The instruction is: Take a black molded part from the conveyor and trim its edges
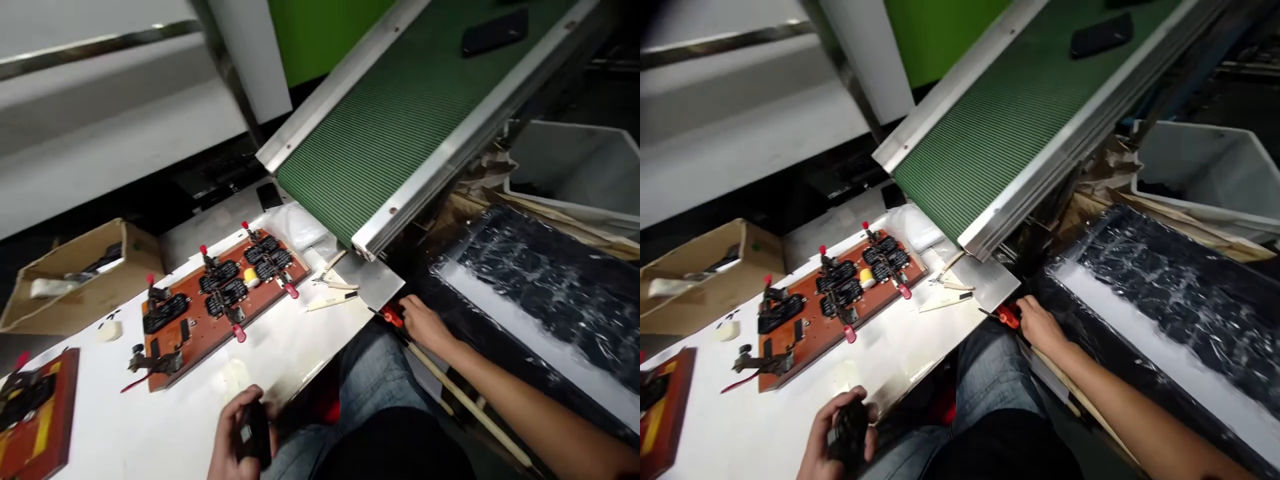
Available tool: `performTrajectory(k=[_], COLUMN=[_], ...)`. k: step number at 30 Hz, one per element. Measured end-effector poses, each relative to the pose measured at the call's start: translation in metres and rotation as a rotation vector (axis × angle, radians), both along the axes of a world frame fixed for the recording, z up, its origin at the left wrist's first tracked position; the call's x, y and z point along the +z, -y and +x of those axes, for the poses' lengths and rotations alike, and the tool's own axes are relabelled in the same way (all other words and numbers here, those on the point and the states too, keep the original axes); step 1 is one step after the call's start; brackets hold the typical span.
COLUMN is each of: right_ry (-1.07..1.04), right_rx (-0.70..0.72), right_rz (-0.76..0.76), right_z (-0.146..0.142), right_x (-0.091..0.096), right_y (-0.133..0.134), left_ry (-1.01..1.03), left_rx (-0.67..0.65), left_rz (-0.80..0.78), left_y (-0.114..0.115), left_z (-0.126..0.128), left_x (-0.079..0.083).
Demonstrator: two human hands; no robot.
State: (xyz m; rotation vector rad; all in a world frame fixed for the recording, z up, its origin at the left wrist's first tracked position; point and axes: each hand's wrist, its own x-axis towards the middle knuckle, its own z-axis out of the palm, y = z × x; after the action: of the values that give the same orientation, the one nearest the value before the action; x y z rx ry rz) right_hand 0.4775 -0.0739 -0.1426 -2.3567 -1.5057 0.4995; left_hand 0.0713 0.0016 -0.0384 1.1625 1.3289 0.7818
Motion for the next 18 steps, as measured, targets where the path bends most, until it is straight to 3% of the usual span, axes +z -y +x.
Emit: performTrajectory(k=[3, 5, 7, 9, 13, 15, 18], right_ry=[-0.051, -0.117, -0.098, -0.019, 0.068, 0.094, 0.122], right_rx=[0.034, 0.139, 0.252, 0.287, 0.199, 0.156, 0.122], right_rz=[0.267, 0.424, 0.431, 0.370, 0.319, 0.269, 0.132], right_z=[-0.006, -0.024, -0.047, -0.067, -0.086, -0.091, -0.091], right_x=[0.046, 0.074, 0.090, 0.096, 0.099, 0.101, 0.101], right_y=[-0.012, -0.043, -0.094, -0.157, -0.272, -0.308, -0.336], left_ry=[-0.096, -0.193, -0.288, -0.373, -0.434, -0.436, -0.417], left_rx=[0.254, 0.255, 0.166, 0.105, 0.088, 0.097, 0.133], left_rz=[-0.059, -0.046, 0.009, 0.087, 0.204, 0.236, 0.274], left_y=[-0.027, -0.039, -0.045, -0.044, -0.036, -0.033, -0.031], left_z=[-0.012, -0.018, -0.021, -0.021, -0.023, -0.025, -0.025], left_x=[-0.006, -0.016, -0.025, -0.033, -0.043, -0.048, -0.056])
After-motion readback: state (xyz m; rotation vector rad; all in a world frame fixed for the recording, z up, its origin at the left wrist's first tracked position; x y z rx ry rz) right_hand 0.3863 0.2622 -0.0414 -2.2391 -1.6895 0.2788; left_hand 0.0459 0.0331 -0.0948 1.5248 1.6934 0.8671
